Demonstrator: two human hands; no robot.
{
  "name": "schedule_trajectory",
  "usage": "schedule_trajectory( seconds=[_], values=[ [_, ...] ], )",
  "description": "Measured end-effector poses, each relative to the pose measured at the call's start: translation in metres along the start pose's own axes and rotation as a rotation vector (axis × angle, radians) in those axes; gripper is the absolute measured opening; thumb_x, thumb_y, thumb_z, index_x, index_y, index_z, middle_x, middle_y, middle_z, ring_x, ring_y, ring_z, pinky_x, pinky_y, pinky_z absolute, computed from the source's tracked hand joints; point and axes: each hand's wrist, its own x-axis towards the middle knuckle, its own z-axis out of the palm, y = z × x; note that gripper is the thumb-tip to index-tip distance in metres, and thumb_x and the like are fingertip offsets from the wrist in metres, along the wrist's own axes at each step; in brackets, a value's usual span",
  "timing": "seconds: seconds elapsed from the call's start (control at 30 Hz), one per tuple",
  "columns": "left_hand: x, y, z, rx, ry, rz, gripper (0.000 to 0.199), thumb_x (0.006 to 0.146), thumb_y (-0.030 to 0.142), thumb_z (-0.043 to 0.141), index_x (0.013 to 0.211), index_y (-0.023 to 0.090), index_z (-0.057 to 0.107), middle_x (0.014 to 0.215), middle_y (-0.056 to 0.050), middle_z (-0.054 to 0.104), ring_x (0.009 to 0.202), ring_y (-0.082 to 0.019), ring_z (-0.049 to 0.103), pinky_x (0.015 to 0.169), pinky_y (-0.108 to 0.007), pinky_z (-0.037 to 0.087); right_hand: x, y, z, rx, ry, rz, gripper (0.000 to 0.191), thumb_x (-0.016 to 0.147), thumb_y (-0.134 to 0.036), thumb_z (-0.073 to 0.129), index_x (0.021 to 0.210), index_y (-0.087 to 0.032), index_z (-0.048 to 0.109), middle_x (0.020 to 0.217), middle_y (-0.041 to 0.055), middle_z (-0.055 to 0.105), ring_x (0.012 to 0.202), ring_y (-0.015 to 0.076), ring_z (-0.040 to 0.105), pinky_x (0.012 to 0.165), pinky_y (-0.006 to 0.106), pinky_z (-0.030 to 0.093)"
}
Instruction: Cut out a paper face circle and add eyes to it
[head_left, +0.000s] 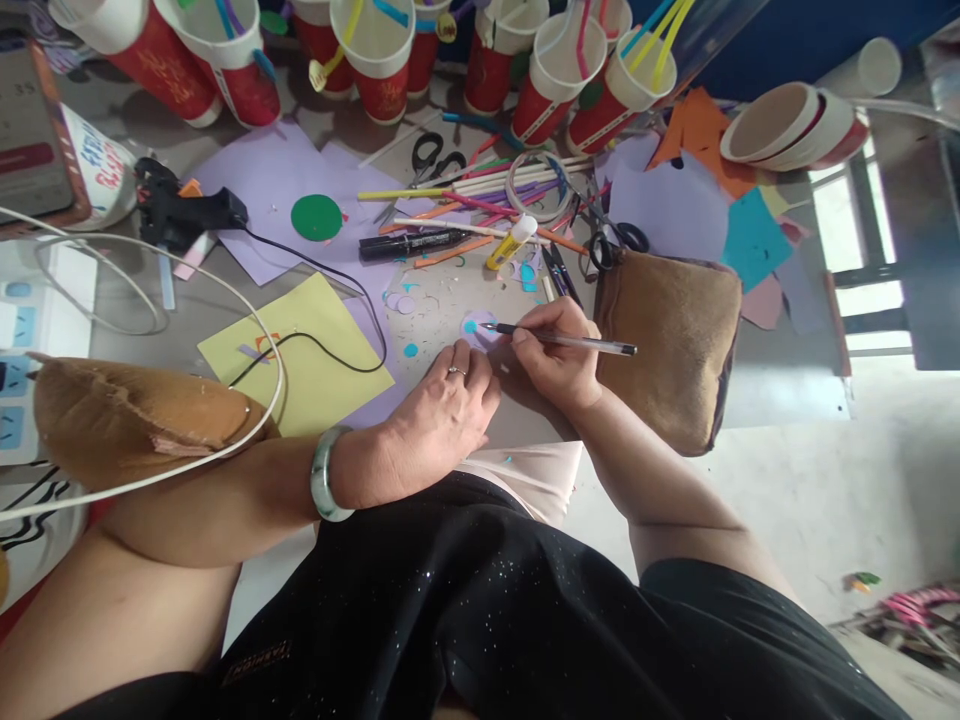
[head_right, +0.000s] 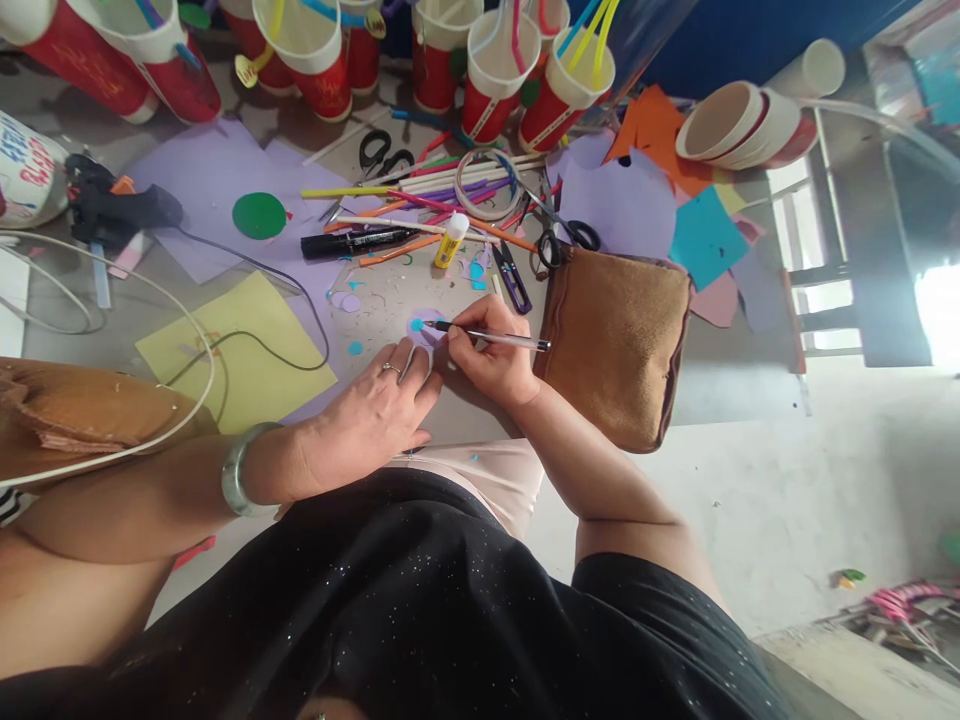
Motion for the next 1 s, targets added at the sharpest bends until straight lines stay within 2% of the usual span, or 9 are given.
schedule_trajectory(
  seconds=[0.17,0.47,0.53,0.63,0.73,0.87,1.0],
  values=[
    [0.000,-0.001,-0.002,-0.005,-0.021,0.012,0.068,0.105,0.044,0.062,0.153,-0.003,0.056,0.154,-0.033,0.059,0.145,-0.042,0.058,0.124,-0.052,0.043,0.004,-0.006,-0.001,-0.059,-0.110,-0.028,0.011,0.086,-0.034,0.067,0.082,-0.025,0.062,0.070,-0.0022,0.071,0.056,0.0142,0.062,0.058,0.029,0.053],
    [-0.001,0.000,0.000,-0.008,0.004,-0.003,0.064,0.105,0.043,0.061,0.152,-0.001,0.057,0.153,-0.031,0.059,0.145,-0.041,0.058,0.125,-0.052,0.042,0.003,-0.006,0.000,-0.060,-0.124,-0.075,0.008,0.087,-0.031,0.067,0.083,-0.025,0.063,0.072,-0.0022,0.072,0.059,0.0147,0.065,0.060,0.029,0.054],
    [-0.001,0.000,-0.001,-0.014,0.001,0.002,0.064,0.106,0.042,0.061,0.152,-0.001,0.056,0.154,-0.032,0.059,0.146,-0.041,0.057,0.125,-0.052,0.042,0.002,-0.005,0.000,-0.054,-0.085,-0.066,0.008,0.086,-0.030,0.068,0.082,-0.025,0.062,0.070,-0.0026,0.070,0.057,0.0150,0.064,0.057,0.029,0.053],
    [0.000,-0.001,-0.002,-0.012,-0.023,0.017,0.069,0.104,0.045,0.064,0.152,-0.003,0.055,0.151,-0.033,0.060,0.145,-0.043,0.058,0.122,-0.052,0.044,0.001,0.000,0.001,0.046,0.057,-0.017,0.014,0.090,-0.031,0.067,0.082,-0.026,0.056,0.063,-0.0038,0.062,0.054,0.0156,0.064,0.053,0.030,0.052],
    [0.000,-0.002,-0.003,-0.002,-0.031,0.028,0.073,0.102,0.049,0.068,0.151,-0.004,0.055,0.149,-0.033,0.062,0.144,-0.044,0.058,0.122,-0.052,0.045,0.001,0.013,0.001,0.176,0.175,0.020,0.024,0.098,-0.043,0.064,0.084,-0.028,0.052,0.059,-0.0056,0.052,0.046,0.0144,0.059,0.049,0.031,0.053],
    [-0.001,-0.003,-0.002,0.011,-0.038,0.038,0.071,0.103,0.050,0.065,0.150,-0.003,0.056,0.150,-0.034,0.060,0.146,-0.045,0.057,0.122,-0.052,0.046,0.002,0.029,0.000,0.155,0.242,0.033,0.035,0.102,-0.064,0.057,0.097,-0.029,0.059,0.061,-0.0058,0.046,0.044,0.0132,0.053,0.051,0.035,0.054],
    [0.001,-0.004,-0.003,-0.004,-0.065,0.038,0.072,0.104,0.049,0.065,0.152,-0.003,0.054,0.153,-0.034,0.059,0.148,-0.045,0.055,0.123,-0.053,0.045,0.002,0.032,0.000,0.088,0.276,0.045,0.043,0.103,-0.070,0.050,0.107,-0.030,0.063,0.064,-0.0044,0.047,0.045,0.0131,0.052,0.050,0.036,0.053]
  ],
)
